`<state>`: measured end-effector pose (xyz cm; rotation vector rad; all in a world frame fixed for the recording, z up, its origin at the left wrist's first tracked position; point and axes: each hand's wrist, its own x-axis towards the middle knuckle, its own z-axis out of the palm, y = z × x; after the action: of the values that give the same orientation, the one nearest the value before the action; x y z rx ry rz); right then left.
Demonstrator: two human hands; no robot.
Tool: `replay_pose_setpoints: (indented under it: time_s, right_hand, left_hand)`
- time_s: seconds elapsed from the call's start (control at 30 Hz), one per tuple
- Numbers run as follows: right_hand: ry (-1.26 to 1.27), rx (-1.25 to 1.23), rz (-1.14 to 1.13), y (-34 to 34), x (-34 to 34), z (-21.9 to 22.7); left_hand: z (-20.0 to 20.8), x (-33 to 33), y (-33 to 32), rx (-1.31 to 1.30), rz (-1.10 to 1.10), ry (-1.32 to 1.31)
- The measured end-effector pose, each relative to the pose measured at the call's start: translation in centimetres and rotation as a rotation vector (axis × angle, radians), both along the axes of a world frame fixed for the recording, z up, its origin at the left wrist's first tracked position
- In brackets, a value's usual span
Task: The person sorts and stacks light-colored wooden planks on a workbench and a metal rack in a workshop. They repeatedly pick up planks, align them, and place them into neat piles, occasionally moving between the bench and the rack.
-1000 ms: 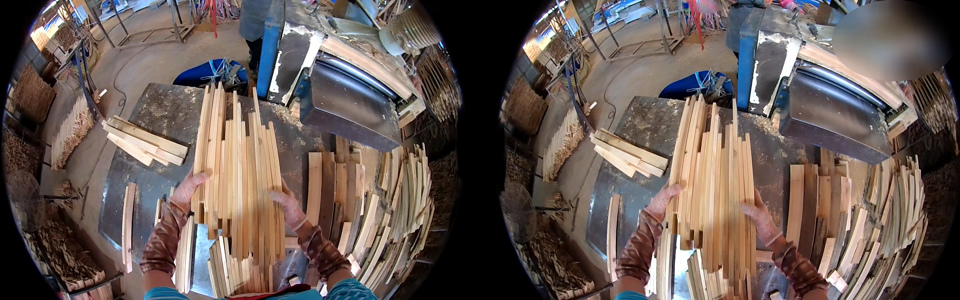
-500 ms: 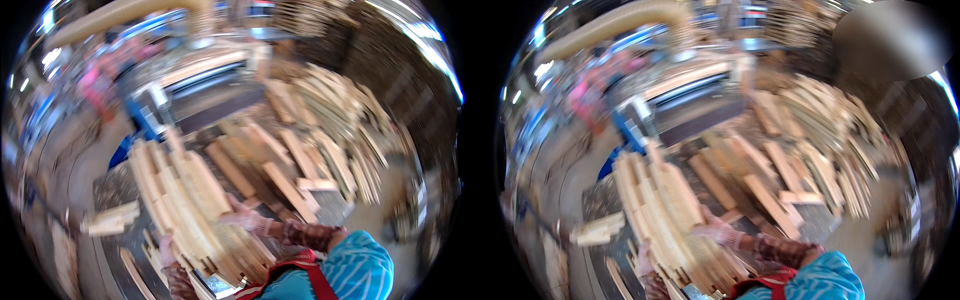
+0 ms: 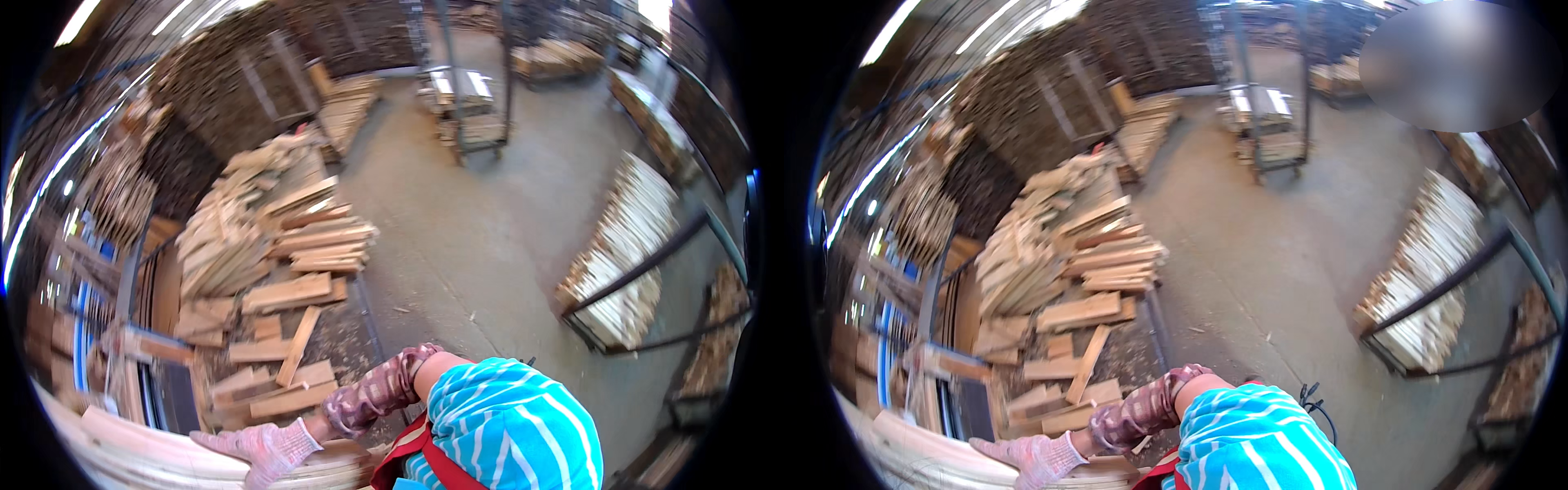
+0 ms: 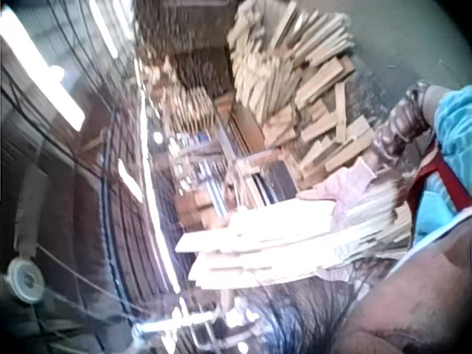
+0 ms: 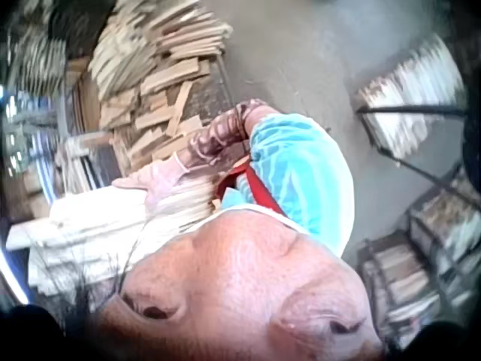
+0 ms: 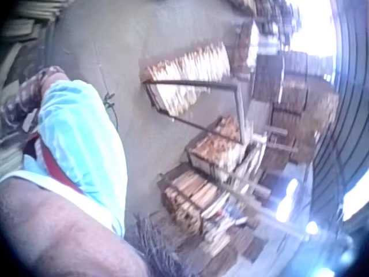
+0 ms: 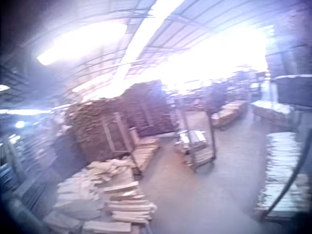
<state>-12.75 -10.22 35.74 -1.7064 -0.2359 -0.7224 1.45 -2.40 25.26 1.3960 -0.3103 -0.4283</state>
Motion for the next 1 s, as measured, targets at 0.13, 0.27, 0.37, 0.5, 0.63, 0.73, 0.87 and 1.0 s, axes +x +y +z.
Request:
replay_pose_setpoints:
  time_s: [0.13, 0.27, 0.37, 0.5, 0.63, 0.73, 0.87, 1.0]
  right_hand:
    - [-0.128, -0.078, -0.167, -3.5, -3.6, -1.6]
    - [-0.049, 0.046, -0.341, -2.7, -16.6, 0.0]
    - [-0.075, 0.046, -0.649, -1.6, -22.3, -1.1]
    - [0.029, 0.235, -0.885, -0.1, -29.3, -1.9]
    - [0.029, 0.280, -0.998, -1.8, -34.8, -3.2]
    - [-0.049, 0.276, -1.072, -4.0, -38.5, -4.3]
    - [-0.038, 0.226, -1.231, -7.8, -45.1, -4.2]
    - [-0.098, 0.212, -1.335, -10.8, -50.1, -4.4]
  left_hand:
    - [1.8, -4.2, -7.9, -0.019, -0.264, -0.080]
    - [1.9, -8.7, -13.2, -0.043, -0.498, -0.116]
    - [2.0, -13.3, -16.8, -0.083, -0.656, -0.122]
    - [1.9, -20.2, -20.1, -0.121, -0.820, -0.123]
    - [2.5, -25.6, -23.9, -0.175, -0.893, -0.153]
    - [2.5, -29.1, -26.8, -0.207, -0.924, -0.157]
    - [2.7, -33.6, -31.6, -0.251, -0.942, -0.169]
    - [2.9, -36.7, -36.0, -0.309, -0.963, -0.169]
